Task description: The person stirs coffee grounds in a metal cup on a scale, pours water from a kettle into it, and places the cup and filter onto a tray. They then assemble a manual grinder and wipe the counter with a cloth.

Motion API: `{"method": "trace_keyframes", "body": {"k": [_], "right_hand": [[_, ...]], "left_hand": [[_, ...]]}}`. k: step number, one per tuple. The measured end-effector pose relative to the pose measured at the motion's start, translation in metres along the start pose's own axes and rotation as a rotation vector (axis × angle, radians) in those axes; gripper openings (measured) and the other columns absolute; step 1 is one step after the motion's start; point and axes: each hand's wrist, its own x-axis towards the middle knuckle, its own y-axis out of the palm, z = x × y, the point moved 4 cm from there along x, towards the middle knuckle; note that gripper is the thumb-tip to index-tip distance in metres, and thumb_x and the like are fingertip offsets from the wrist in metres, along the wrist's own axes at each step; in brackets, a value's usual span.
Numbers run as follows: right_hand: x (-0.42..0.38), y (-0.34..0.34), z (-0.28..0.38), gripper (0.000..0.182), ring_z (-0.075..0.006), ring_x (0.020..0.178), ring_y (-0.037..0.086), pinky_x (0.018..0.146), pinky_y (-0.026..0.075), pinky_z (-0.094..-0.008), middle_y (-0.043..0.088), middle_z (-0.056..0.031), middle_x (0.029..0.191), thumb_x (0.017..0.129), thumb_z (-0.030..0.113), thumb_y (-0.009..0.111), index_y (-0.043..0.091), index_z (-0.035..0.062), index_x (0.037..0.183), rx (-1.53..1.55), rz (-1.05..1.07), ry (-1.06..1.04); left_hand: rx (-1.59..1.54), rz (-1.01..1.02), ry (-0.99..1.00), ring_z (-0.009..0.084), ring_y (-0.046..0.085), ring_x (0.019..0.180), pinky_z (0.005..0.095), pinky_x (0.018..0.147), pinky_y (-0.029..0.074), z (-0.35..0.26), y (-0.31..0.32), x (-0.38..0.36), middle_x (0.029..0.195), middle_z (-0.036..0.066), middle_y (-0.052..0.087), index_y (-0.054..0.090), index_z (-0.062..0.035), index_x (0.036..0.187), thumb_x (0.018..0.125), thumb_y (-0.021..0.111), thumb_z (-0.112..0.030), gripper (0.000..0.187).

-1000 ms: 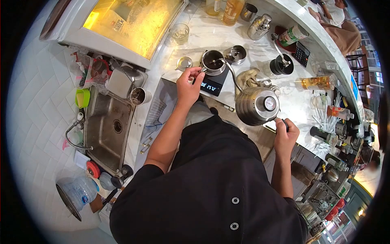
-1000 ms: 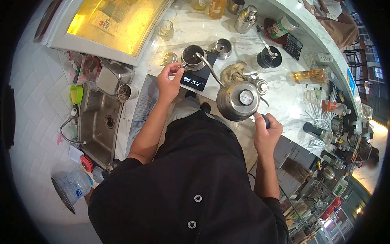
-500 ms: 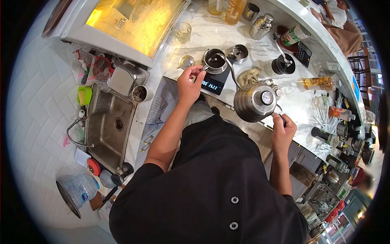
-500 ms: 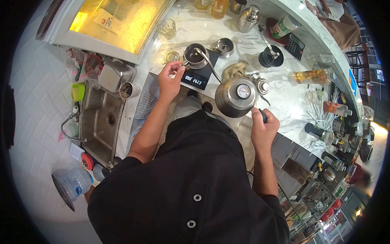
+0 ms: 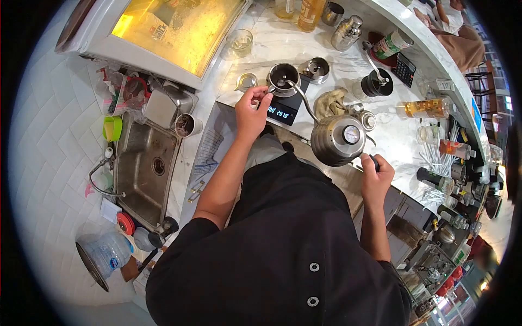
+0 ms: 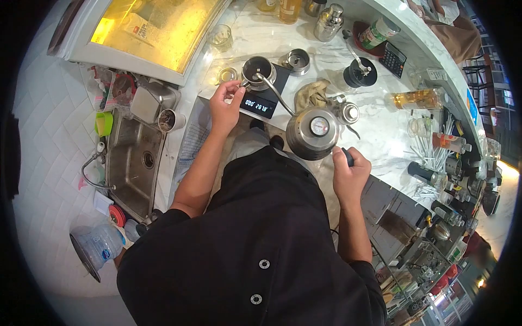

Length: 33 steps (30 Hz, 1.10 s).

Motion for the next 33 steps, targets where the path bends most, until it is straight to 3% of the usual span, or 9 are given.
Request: {"method": "trace_keyframes", "body": {"k": [33], "right_hand": [[0.001,0.018,-0.002,0.040,-0.0047,0.057,0.037,0.050,0.029,-0.0289,0.042,0.0050,0.057,0.090,0.017,0.072,0.049,0.0004,0.061,0.028,-0.003,0.034]], "left_hand": [[0.066,-0.033,0.053,0.0136,0.068,0.079,0.0302,0.075,0.051,-0.012,-0.002,-0.002,0.087,0.006,0.074,0.074,-0.0058,0.109,0.090,0.077,-0.013,0.020]]}}
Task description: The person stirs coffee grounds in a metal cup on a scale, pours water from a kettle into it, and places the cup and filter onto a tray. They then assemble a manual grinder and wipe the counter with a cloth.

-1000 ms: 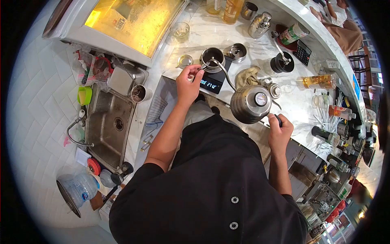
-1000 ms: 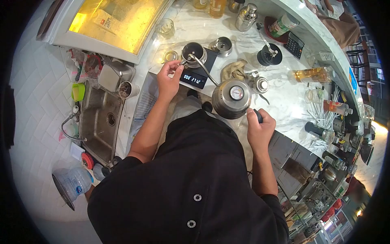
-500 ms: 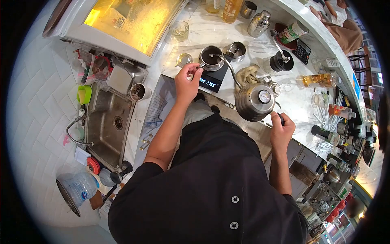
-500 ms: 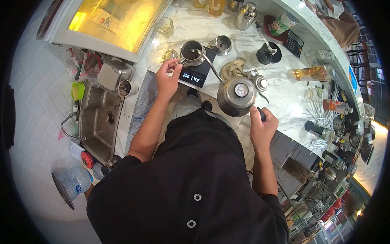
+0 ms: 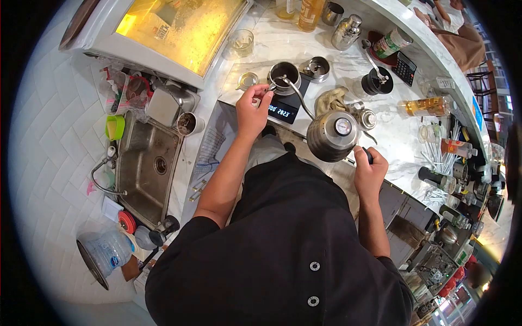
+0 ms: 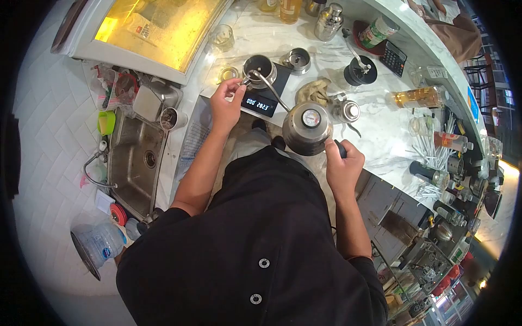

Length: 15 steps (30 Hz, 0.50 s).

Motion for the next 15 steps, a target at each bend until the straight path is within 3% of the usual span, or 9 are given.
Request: {"method": "trace_keyframes", "body": {"k": [15], "right_hand": [[-0.003,-0.013,-0.008,0.039,-0.0053,0.060,0.037,0.052,0.029,-0.0294,0.043,0.0057,0.059,0.091,0.016,0.071,0.050,0.0000,0.063,-0.046,-0.028,-0.008]], "left_hand": [[-0.006,-0.011,0.008,0.0141,0.068,0.077,0.0300,0.073,0.051,0.004,-0.001,0.001,0.087,0.007,0.074,0.074,-0.0051,0.108,0.091,0.077,-0.013,0.019]]}}
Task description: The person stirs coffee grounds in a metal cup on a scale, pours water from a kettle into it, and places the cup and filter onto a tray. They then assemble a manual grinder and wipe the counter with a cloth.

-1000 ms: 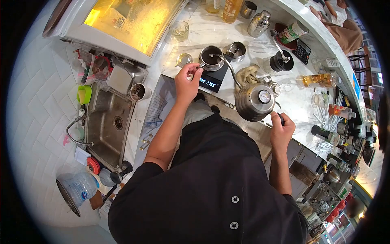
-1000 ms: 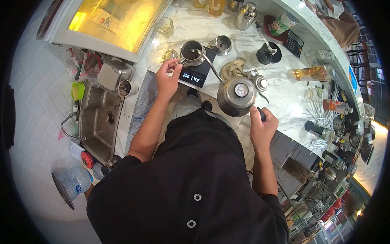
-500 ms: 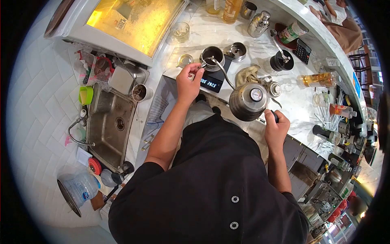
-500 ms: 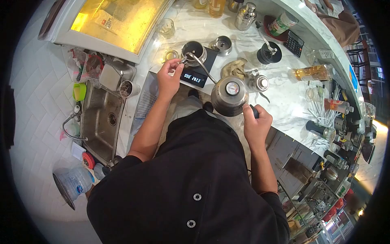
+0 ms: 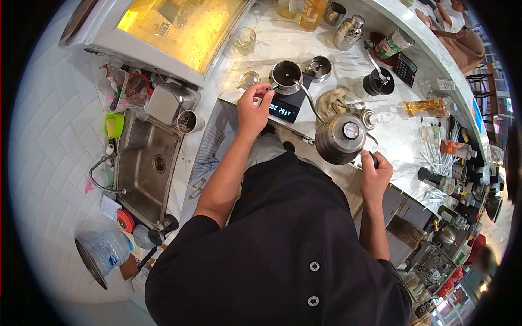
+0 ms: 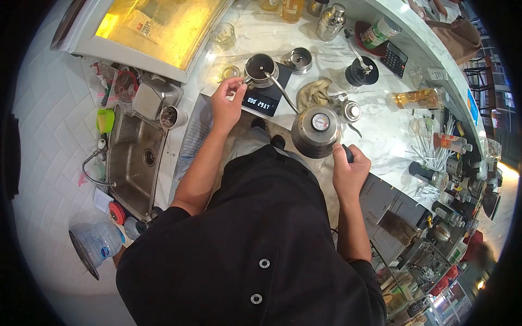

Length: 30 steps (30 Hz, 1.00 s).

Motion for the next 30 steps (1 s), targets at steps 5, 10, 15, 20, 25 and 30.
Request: {"method": "trace_keyframes", "body": {"k": [5,10,15,20,25,30], "right_hand": [[0.000,0.012,0.007,0.039,-0.0051,0.060,0.037,0.052,0.029,-0.0290,0.043,0.0060,0.059,0.091,0.016,0.071,0.050,-0.0001,0.063,0.027,0.020,0.005],[0.002,0.015,0.008,0.037,-0.0050,0.060,0.037,0.052,0.030,-0.0286,0.044,0.0055,0.060,0.093,0.016,0.071,0.052,-0.0004,0.065,0.066,0.004,0.006],[0.003,0.007,0.003,0.037,-0.0053,0.061,0.038,0.052,0.030,-0.0287,0.044,0.0052,0.060,0.093,0.015,0.071,0.052,-0.0006,0.065,0.049,-0.010,-0.004],[-0.002,0.003,-0.004,0.039,-0.0054,0.060,0.038,0.051,0.030,-0.0291,0.044,0.0051,0.059,0.092,0.016,0.071,0.050,-0.0010,0.065,0.023,-0.015,0.002],[-0.006,0.010,-0.001,0.039,-0.0050,0.059,0.037,0.051,0.029,-0.0294,0.043,0.0048,0.058,0.091,0.016,0.071,0.050,0.0004,0.063,-0.004,-0.002,0.001],[-0.005,0.017,0.005,0.039,-0.0049,0.059,0.037,0.051,0.029,-0.0293,0.043,0.0053,0.058,0.092,0.016,0.071,0.050,0.0006,0.063,0.065,0.001,0.024]], "left_hand": [[-0.022,0.035,-0.060,0.0127,0.065,0.082,0.0304,0.080,0.050,-0.001,-0.001,-0.001,0.087,0.003,0.071,0.073,-0.0065,0.110,0.093,0.075,-0.016,0.020],[0.017,0.009,-0.003,0.0148,0.068,0.078,0.0302,0.073,0.052,-0.004,-0.002,0.001,0.089,0.007,0.074,0.074,-0.0047,0.107,0.090,0.077,-0.012,0.019],[-0.015,0.044,-0.046,0.0133,0.066,0.083,0.0309,0.080,0.049,0.000,-0.003,0.001,0.089,0.005,0.073,0.073,-0.0065,0.110,0.092,0.076,-0.017,0.021],[0.008,0.024,-0.016,0.0148,0.069,0.079,0.0308,0.074,0.051,0.000,-0.002,0.001,0.088,0.007,0.074,0.074,-0.0054,0.107,0.091,0.076,-0.013,0.018],[0.036,0.016,0.004,0.0148,0.069,0.079,0.0308,0.074,0.051,-0.002,-0.001,0.000,0.086,0.006,0.074,0.074,-0.0054,0.106,0.091,0.076,-0.013,0.018],[0.049,-0.005,-0.006,0.0150,0.069,0.079,0.0313,0.074,0.052,-0.002,-0.002,-0.002,0.085,0.006,0.073,0.074,-0.0049,0.106,0.090,0.077,-0.013,0.017]]}}
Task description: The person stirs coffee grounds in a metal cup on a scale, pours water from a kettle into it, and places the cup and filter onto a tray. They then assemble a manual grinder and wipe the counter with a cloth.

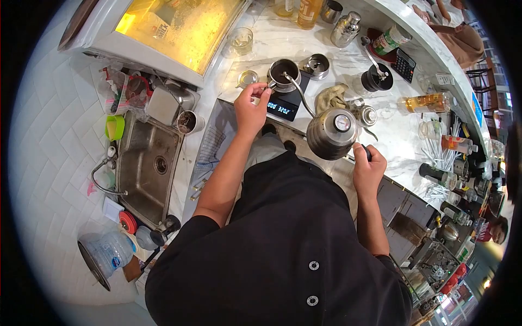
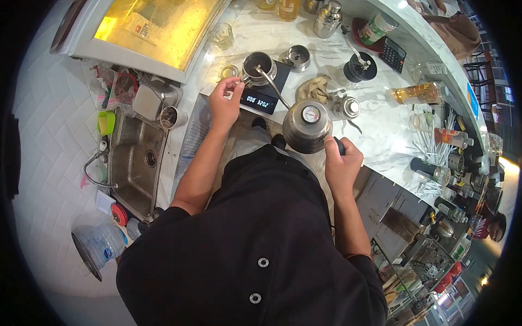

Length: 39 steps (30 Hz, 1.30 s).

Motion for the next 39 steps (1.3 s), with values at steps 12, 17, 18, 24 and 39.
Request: {"method": "trace_keyframes", "body": {"k": [12,17,18,24,39], "right_hand": [[0.002,-0.013,-0.007,0.039,-0.0051,0.060,0.037,0.051,0.029,-0.0290,0.043,0.0052,0.059,0.092,0.017,0.071,0.051,-0.0003,0.063,-0.041,-0.019,-0.032],[0.000,-0.003,0.003,0.038,-0.0053,0.060,0.038,0.051,0.030,-0.0291,0.044,0.0048,0.059,0.091,0.018,0.072,0.053,-0.0005,0.064,-0.031,0.009,-0.030],[0.000,0.000,0.006,0.038,-0.0053,0.060,0.038,0.051,0.030,-0.0290,0.045,0.0047,0.059,0.092,0.018,0.072,0.053,-0.0005,0.064,-0.013,0.011,-0.016],[0.005,0.002,0.000,0.038,-0.0055,0.060,0.039,0.052,0.031,-0.0288,0.046,0.0045,0.059,0.092,0.018,0.071,0.053,-0.0009,0.064,-0.005,-0.005,-0.032],[0.003,0.003,0.002,0.041,-0.0045,0.058,0.038,0.050,0.029,-0.0285,0.044,0.0052,0.057,0.093,0.017,0.072,0.051,-0.0003,0.062,-0.028,0.006,-0.030]], "left_hand": [[0.035,-0.001,-0.023,0.0128,0.065,0.081,0.0320,0.078,0.048,0.008,0.000,-0.001,0.086,0.002,0.071,0.074,-0.0088,0.109,0.092,0.076,-0.019,0.020],[0.039,-0.017,-0.012,0.0186,0.069,0.087,0.0359,0.077,0.050,0.004,-0.003,-0.001,0.090,0.008,0.073,0.075,-0.0070,0.104,0.089,0.077,-0.017,0.019],[0.040,-0.018,-0.011,0.0186,0.069,0.087,0.0359,0.077,0.050,0.004,-0.003,0.000,0.090,0.008,0.073,0.075,-0.0070,0.104,0.089,0.077,-0.017,0.019],[0.024,0.011,-0.015,0.0130,0.066,0.084,0.0324,0.079,0.047,0.007,-0.001,-0.001,0.088,0.002,0.072,0.074,-0.0093,0.109,0.091,0.076,-0.018,0.020],[0.027,0.009,-0.036,0.0182,0.070,0.086,0.0353,0.079,0.051,0.007,-0.003,-0.001,0.091,0.007,0.074,0.074,-0.0075,0.107,0.090,0.077,-0.017,0.020]]}}
